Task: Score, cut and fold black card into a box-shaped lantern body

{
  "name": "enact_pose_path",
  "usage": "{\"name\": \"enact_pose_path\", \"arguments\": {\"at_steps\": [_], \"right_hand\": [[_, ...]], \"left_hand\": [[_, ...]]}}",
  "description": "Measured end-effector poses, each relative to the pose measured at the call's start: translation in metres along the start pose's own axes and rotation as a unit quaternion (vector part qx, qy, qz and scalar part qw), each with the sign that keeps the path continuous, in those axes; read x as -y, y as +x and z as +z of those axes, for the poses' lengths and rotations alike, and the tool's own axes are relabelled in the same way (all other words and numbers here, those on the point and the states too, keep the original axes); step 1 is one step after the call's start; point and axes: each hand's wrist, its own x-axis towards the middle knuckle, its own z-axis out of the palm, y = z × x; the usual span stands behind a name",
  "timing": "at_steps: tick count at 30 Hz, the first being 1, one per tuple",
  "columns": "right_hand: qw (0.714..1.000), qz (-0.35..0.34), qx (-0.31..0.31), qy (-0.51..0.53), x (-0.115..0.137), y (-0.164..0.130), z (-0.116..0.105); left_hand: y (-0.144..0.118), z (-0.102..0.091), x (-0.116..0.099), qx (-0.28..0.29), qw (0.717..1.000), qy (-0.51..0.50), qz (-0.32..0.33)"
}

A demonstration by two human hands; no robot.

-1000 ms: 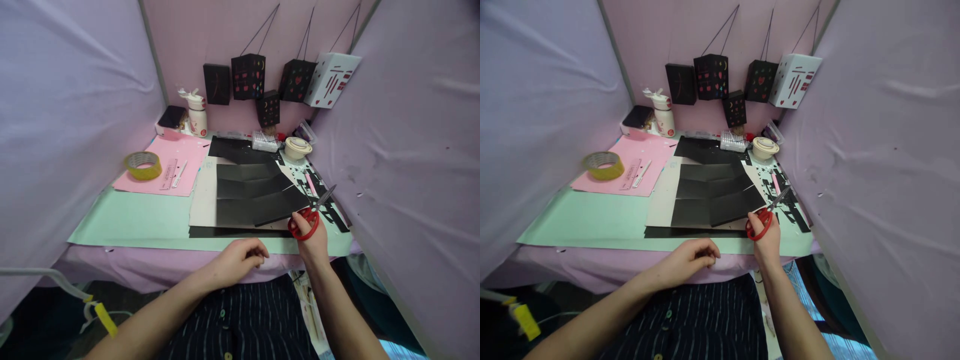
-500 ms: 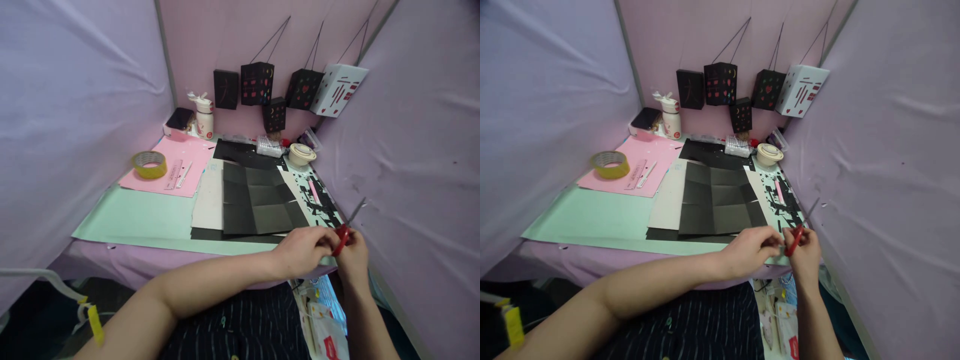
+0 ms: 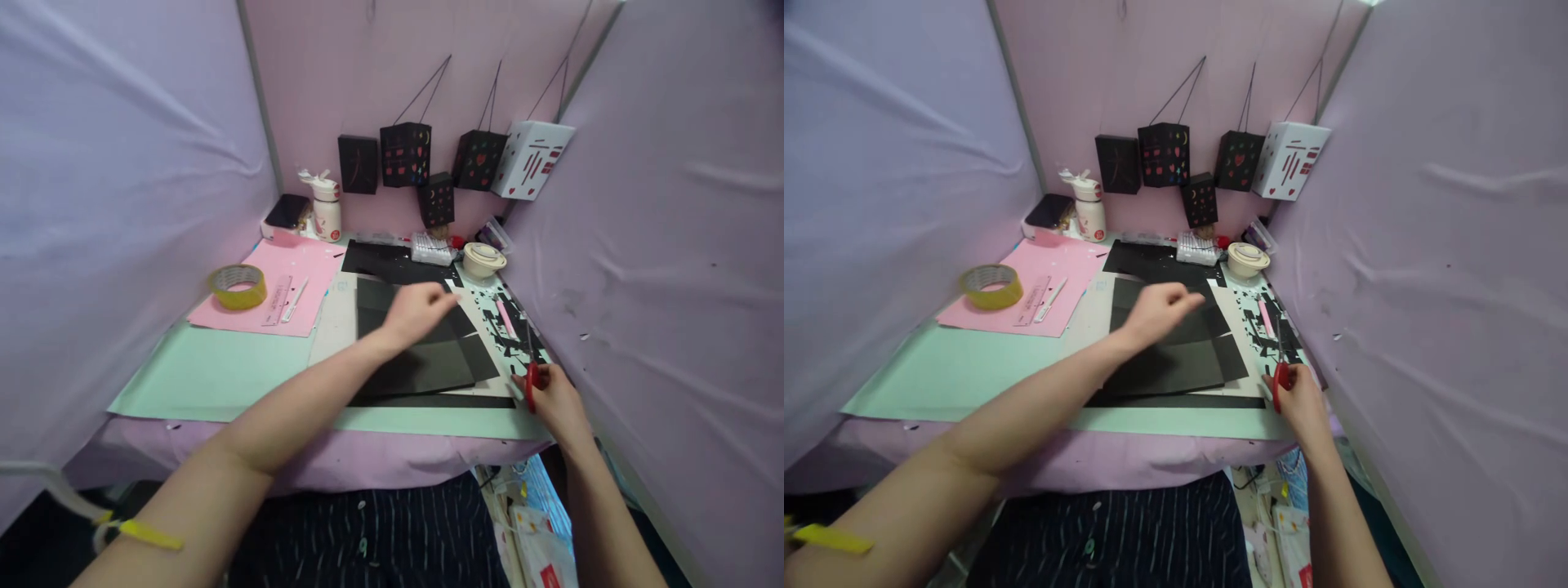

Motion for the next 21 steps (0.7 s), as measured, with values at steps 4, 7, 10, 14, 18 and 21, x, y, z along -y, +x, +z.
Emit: {"name": "enact_pose_path", "arguments": {"at_steps": [4,7,10,14,18,21], "right_hand": [[0.992,-0.059,0.037,-0.105,0.002,0.020,0.007],[0.988,-0.094,0.038,-0.117,0.008,0.030,0.015],[0.992,-0.087,-0.005,-0.092,0.017,0.033,0.022],[0.994,-0.089,-0.022,-0.055,0.031,0.029,0.023],[0.995,-0.096,0.019,0.023,0.045,0.020,0.017],[0.988,-0.097,0.079,0.090,0.056,0.011,0.018]], "left_hand": [[0.019,-0.066,0.070,-0.152,0.978,0.060,-0.129],[0.014,-0.088,0.112,-0.185,0.961,0.083,-0.191],[0.003,-0.086,0.130,-0.164,0.959,0.079,-0.218],[0.001,-0.075,0.132,-0.115,0.966,0.084,-0.217],[0.003,-0.074,0.134,-0.094,0.969,0.090,-0.209],[0.002,-0.076,0.136,-0.102,0.971,0.067,-0.204]]}}
